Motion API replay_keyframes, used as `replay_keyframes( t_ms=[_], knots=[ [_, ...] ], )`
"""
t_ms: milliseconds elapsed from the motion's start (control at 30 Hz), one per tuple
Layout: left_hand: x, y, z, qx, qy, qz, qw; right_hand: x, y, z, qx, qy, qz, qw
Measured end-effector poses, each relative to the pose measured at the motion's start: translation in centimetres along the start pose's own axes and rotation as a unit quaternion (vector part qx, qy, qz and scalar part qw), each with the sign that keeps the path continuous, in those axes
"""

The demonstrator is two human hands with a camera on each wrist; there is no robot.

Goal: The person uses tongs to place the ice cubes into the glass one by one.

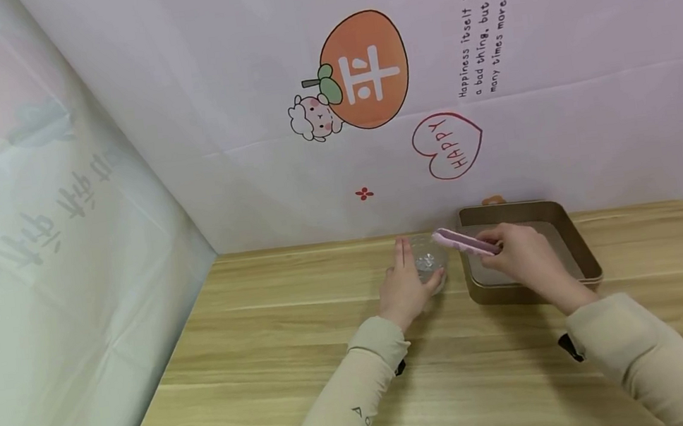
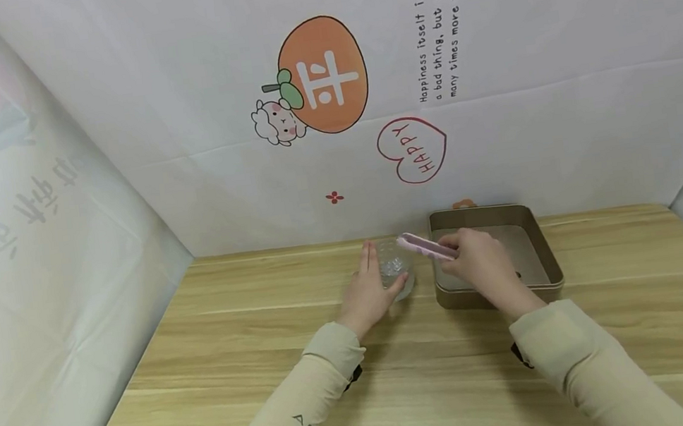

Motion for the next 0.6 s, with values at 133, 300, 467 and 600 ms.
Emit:
replay_keyframes(
  t_ms=[133,300,467,600],
  knots=[
    [-0.1,0.0,0.0,0.000,-0.003,-0.002,1.0000,-0.8,-0.2,-0.1,0.005,-0.017,-0.003,1.000],
    [-0.1,0.0,-0.1,-0.003,-0.003,-0.009,1.0000,-1.5,-0.2,0.1,0.008,-0.024,-0.002,1.000],
    [-0.1,0.0,0.0,-0.001,-0.003,-0.012,0.9999,-1.8,-0.1,0.2,0.003,-0.031,-0.002,1.000],
    [0.1,0.0,0.0,-0.003,-0.001,-0.012,0.9999,-2.1,-0.1,0.3,0.001,-0.034,-0.005,0.999]
  ],
)
Point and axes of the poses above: each hand's wrist, its own z-axis towards the middle knuckle, its own x-axis out of the back of the hand, y = z × x, the point moved 8 cm from there along z, towards the middle knuckle, and after that the axes turned 11 degrees about z, right-handed, at the moved point
